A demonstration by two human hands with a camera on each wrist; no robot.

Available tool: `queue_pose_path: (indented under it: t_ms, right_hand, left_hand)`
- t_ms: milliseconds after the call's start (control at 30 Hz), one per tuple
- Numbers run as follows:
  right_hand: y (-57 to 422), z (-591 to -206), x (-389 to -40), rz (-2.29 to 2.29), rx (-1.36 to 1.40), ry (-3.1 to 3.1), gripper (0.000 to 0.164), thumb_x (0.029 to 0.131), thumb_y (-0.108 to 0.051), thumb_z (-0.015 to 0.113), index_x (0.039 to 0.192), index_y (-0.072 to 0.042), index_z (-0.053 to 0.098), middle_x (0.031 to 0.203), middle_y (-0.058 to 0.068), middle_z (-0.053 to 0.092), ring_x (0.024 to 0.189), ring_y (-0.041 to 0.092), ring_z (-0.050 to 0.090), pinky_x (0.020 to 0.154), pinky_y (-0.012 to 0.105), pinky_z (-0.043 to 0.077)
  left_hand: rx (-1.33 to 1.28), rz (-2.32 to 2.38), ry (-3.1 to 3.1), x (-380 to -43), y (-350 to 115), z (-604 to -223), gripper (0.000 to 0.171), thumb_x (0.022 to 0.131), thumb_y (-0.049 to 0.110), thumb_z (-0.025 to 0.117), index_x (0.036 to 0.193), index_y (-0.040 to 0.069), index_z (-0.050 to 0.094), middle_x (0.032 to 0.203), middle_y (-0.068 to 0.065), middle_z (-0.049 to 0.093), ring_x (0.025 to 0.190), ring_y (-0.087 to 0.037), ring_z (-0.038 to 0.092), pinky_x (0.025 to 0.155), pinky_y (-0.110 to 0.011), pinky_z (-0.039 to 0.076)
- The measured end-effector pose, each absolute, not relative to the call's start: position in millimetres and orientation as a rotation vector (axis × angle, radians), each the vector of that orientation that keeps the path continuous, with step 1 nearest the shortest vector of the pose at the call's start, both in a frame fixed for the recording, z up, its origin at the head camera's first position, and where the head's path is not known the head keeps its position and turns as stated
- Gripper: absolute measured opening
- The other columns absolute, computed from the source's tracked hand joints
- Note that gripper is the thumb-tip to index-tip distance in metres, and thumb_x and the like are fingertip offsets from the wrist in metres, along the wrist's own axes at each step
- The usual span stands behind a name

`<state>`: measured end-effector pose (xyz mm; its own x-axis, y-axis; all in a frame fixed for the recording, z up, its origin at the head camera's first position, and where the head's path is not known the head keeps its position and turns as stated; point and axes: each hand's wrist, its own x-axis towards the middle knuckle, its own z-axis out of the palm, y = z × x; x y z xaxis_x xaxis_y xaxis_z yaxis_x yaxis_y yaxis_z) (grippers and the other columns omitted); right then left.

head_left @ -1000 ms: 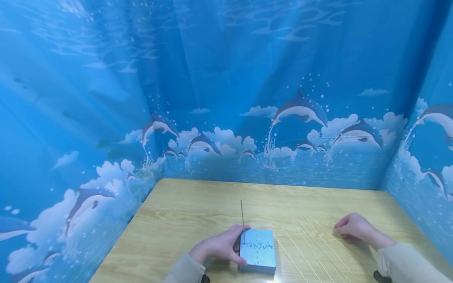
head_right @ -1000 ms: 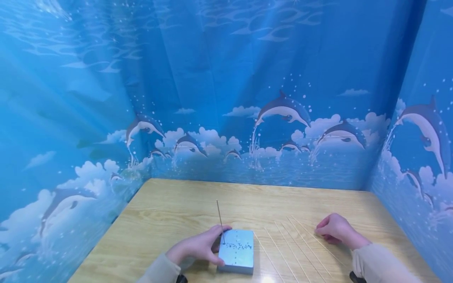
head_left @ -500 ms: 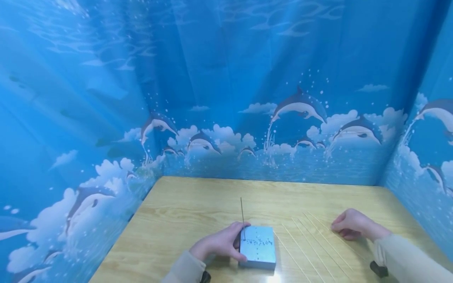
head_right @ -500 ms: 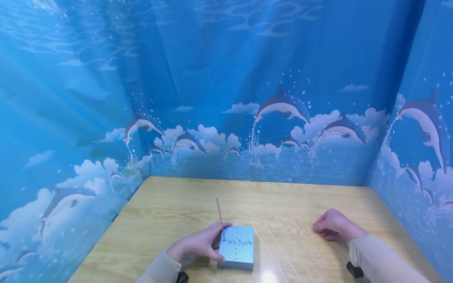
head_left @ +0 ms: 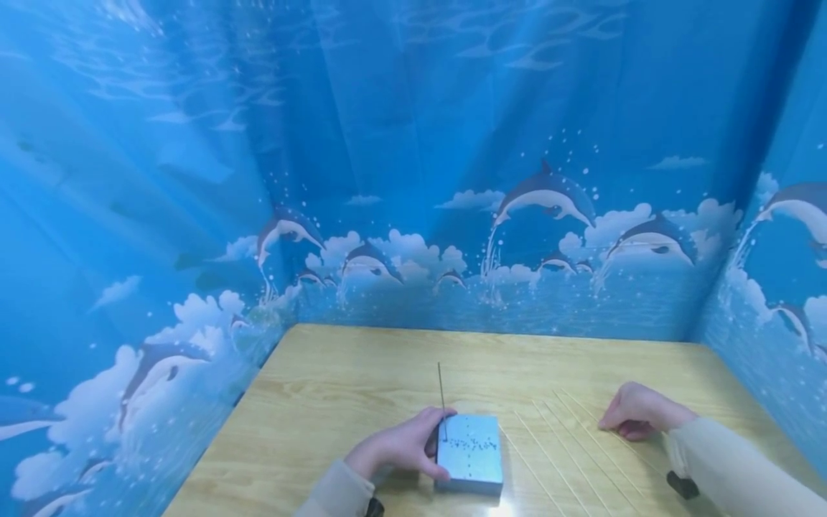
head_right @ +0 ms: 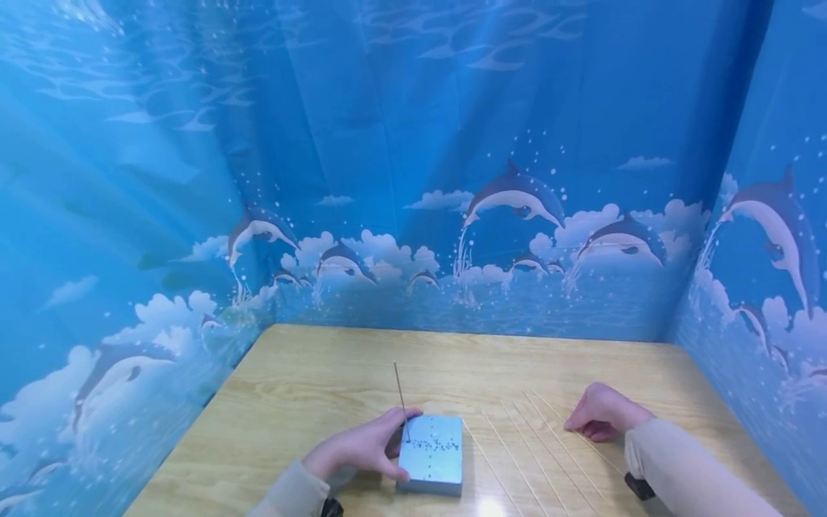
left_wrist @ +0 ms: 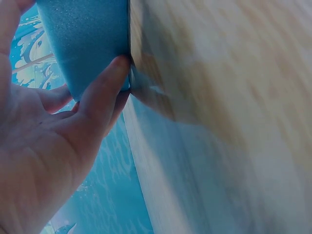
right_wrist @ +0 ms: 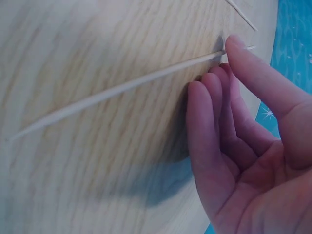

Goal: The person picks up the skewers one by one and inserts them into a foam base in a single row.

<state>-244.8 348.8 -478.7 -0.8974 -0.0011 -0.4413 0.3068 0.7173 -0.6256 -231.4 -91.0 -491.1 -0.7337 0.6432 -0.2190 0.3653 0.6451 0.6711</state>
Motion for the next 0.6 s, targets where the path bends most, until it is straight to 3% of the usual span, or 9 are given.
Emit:
queue_pose_path:
  t_ms: [200,600]
  right_hand:
    - [347,-482,-248,-0.929,0.267,2.523,0.015,0.078,-0.013,0.080,0.069,-0.006,0.069,0.055,-0.002,0.060,0.049,0.006,0.054,0.050,0.019,0.052]
    - [358,-482,-254,-1.033,0.172,2.428,0.016,0.077,-0.012,0.078,0.066,-0.008,0.067,0.055,-0.004,0.058,0.048,0.004,0.051,0.050,0.017,0.052]
  left_hand:
    - [0.768,0.848,2.424,-230,-90,-493,0.102,0.069,0.040,0.087,0.152,0.021,0.032,0.145,0.003,0.044,0.138,-0.017,0.042,0.120,-0.043,0.034]
    - [0.776,0.851,2.425,-229,-91,-490,0.101,0.069,0.039,0.087,0.152,0.020,0.031,0.142,0.003,0.046,0.136,-0.016,0.043,0.119,-0.042,0.035]
